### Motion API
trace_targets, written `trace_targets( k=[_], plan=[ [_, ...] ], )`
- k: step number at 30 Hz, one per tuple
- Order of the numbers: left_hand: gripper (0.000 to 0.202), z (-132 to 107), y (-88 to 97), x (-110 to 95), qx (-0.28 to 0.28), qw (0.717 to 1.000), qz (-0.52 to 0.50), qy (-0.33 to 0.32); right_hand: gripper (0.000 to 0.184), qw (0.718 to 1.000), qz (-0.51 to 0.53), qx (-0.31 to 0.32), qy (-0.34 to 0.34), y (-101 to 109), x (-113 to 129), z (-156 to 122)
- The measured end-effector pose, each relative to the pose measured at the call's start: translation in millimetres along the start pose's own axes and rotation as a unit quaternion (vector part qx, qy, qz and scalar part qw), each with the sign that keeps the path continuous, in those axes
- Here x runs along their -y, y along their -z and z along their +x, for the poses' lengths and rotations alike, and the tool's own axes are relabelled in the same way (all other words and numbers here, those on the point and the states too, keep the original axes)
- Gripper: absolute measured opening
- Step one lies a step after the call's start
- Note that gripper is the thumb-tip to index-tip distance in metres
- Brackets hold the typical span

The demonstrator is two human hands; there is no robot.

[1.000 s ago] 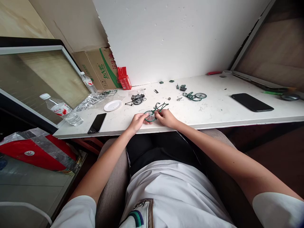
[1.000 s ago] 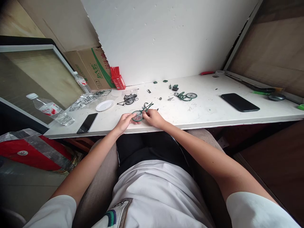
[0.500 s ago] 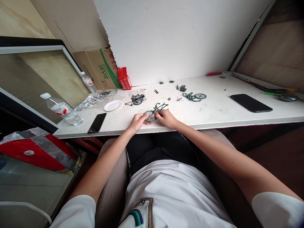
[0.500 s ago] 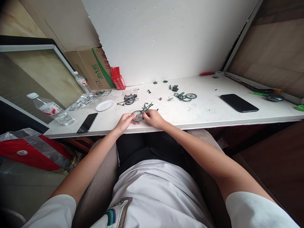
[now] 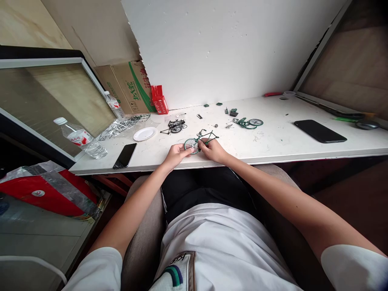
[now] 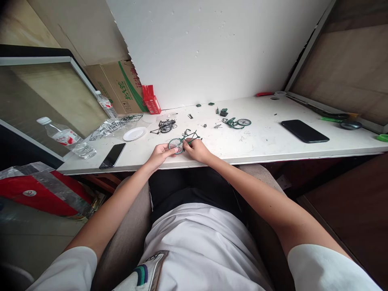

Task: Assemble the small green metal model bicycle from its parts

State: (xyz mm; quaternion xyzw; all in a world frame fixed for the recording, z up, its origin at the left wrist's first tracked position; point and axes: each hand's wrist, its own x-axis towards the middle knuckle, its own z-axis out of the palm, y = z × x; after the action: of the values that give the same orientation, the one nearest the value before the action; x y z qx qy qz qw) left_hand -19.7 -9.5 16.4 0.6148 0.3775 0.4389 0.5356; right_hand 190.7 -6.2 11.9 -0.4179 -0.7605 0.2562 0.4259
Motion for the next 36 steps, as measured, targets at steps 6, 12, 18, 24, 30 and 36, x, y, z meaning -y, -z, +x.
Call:
trace_targets(
  k=[6,12,18,24,30,36],
  plan=[
    [0.047,2,1.5,4,-0.031,0.998,-0.041,0.026,0.033,0.999,0.018,-0.004,0.032,2,2,-2],
    [0.042,5,4.9,5,-0.064,0.994,-0.085,0.010,0.020,0.996,0.084,0.028,0.018,3,2,0],
    [0.043,7,0.7,12,-0.128,0.990,-0.041,-0.050,0.046,0.960,0.247,-0.022,-0.130,7,-12,9],
    [0.041,12,-0.4,16,-0.184,0.976,0.013,-0.114,0.052,0.962,0.245,-0.047,-0.113,10,-9,11],
    [0.041,12,0.0,14,-0.190,0.977,0.015,-0.095,0.035,0.986,0.139,-0.067,-0.063,4,-15,10],
    [0.039,8,-6.5,13,-0.222,0.969,0.014,-0.109,0.031,0.986,0.070,-0.147,-0.038,5,-17,7]
  ],
)
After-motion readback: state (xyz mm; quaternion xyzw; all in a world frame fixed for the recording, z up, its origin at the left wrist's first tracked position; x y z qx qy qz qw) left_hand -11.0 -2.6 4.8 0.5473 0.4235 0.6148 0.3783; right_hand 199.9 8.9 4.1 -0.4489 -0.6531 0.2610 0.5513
